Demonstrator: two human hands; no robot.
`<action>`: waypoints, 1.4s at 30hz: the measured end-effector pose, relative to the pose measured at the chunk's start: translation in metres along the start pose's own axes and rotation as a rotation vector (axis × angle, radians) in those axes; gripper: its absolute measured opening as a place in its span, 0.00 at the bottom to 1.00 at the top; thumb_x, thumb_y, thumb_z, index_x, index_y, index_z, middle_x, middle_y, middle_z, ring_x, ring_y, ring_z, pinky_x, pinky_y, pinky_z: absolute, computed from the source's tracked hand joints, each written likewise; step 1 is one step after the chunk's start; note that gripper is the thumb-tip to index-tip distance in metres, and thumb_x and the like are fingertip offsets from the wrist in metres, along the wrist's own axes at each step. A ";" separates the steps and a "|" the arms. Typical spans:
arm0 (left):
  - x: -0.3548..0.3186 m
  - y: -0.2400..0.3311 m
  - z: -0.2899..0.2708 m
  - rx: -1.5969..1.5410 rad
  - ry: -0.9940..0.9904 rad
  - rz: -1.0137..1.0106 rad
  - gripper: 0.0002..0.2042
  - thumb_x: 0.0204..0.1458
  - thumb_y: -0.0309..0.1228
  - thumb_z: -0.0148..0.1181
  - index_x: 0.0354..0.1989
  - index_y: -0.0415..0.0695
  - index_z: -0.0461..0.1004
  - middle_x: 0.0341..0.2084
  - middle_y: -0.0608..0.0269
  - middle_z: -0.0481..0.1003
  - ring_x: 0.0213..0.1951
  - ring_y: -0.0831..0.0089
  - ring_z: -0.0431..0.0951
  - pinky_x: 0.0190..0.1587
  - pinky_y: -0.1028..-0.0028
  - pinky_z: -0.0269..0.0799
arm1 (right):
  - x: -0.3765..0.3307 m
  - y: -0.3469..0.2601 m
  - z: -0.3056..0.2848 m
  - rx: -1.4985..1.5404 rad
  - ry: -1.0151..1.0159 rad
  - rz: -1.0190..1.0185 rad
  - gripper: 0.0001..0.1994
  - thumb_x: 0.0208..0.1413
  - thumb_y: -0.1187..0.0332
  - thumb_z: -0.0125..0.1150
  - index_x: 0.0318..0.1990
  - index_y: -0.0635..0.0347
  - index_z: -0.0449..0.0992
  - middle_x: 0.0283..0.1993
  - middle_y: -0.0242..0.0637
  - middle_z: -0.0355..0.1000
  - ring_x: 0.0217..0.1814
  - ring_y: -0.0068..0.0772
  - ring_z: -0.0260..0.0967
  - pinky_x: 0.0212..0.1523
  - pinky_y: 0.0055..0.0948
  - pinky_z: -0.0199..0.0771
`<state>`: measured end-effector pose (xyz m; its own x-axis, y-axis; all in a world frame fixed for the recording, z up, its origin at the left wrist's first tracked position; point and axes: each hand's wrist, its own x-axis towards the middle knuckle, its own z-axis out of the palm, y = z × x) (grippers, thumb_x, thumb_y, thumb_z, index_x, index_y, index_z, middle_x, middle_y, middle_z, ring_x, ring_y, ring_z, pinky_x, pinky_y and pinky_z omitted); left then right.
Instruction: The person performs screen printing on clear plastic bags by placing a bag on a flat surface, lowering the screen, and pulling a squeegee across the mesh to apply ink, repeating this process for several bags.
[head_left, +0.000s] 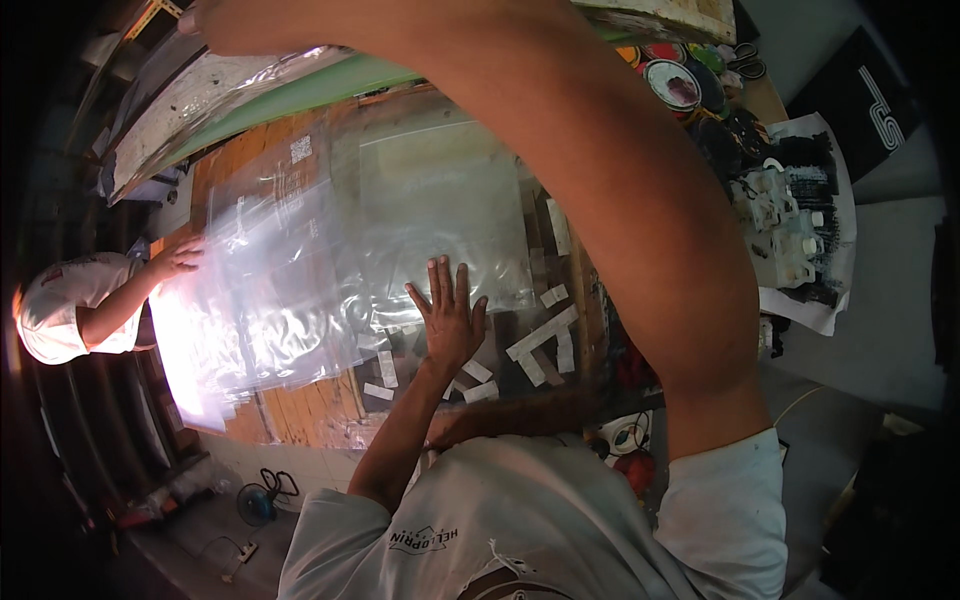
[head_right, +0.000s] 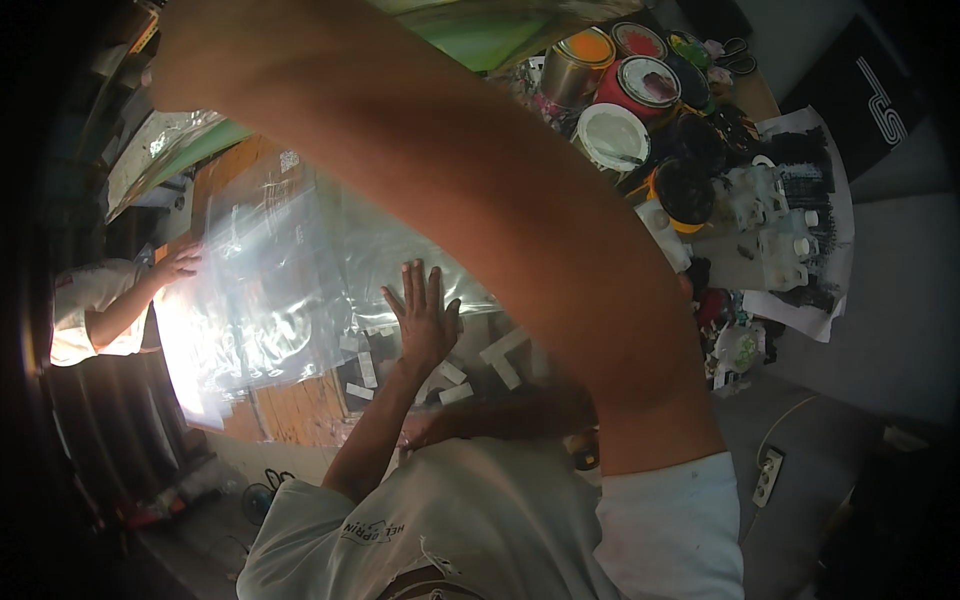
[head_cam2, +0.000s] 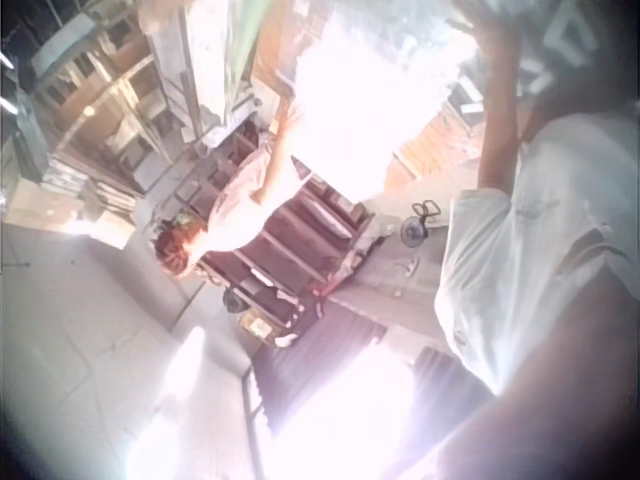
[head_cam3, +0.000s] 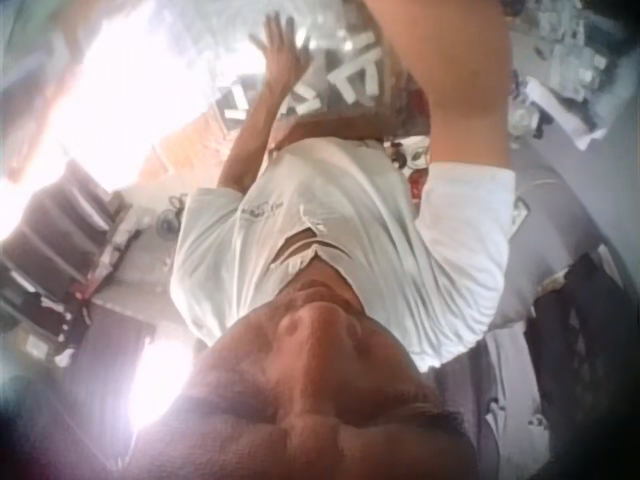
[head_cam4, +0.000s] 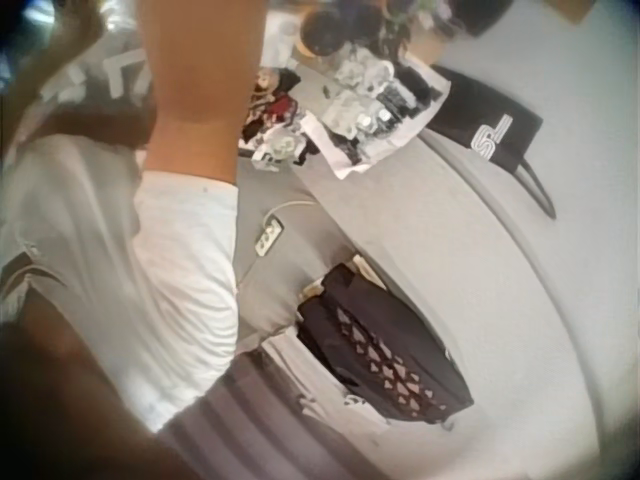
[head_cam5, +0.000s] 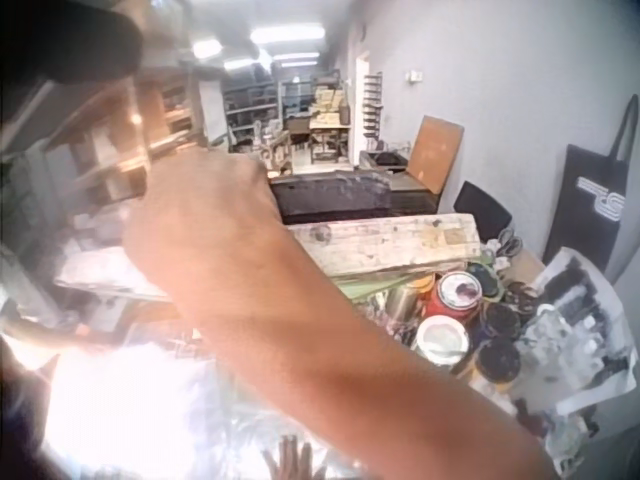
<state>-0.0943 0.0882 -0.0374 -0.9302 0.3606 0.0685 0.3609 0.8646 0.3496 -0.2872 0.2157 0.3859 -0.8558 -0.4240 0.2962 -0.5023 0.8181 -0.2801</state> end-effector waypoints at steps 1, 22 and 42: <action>-0.001 0.000 0.000 -0.007 0.014 0.010 0.34 0.64 0.42 0.57 0.74 0.38 0.56 0.77 0.38 0.45 0.80 0.42 0.37 0.71 0.26 0.24 | 0.000 0.000 0.003 0.001 -0.001 -0.002 0.18 0.74 0.64 0.47 0.45 0.69 0.81 0.30 0.39 0.71 0.24 0.24 0.67 0.19 0.21 0.72; -0.009 0.012 -0.059 -0.317 0.167 -0.052 0.33 0.65 0.43 0.57 0.74 0.39 0.56 0.76 0.40 0.50 0.79 0.45 0.45 0.74 0.31 0.28 | -0.062 -0.024 0.063 -0.075 0.291 -0.004 0.25 0.62 0.45 0.61 0.48 0.61 0.83 0.38 0.48 0.78 0.45 0.46 0.76 0.51 0.44 0.69; -0.108 -0.005 -0.082 -2.068 0.193 -1.317 0.17 0.68 0.43 0.58 0.57 0.46 0.70 0.50 0.63 0.73 0.53 0.64 0.73 0.57 0.55 0.71 | -0.005 0.152 0.364 -0.204 0.254 0.067 0.35 0.48 0.85 0.62 0.66 0.47 0.73 0.43 0.39 0.69 0.49 0.42 0.65 0.54 0.47 0.58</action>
<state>-0.0010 0.0163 0.0304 -0.5600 0.0424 -0.8274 -0.5221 -0.7935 0.3126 -0.4048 0.2006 0.0090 -0.8152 -0.2775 0.5084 -0.3892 0.9125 -0.1259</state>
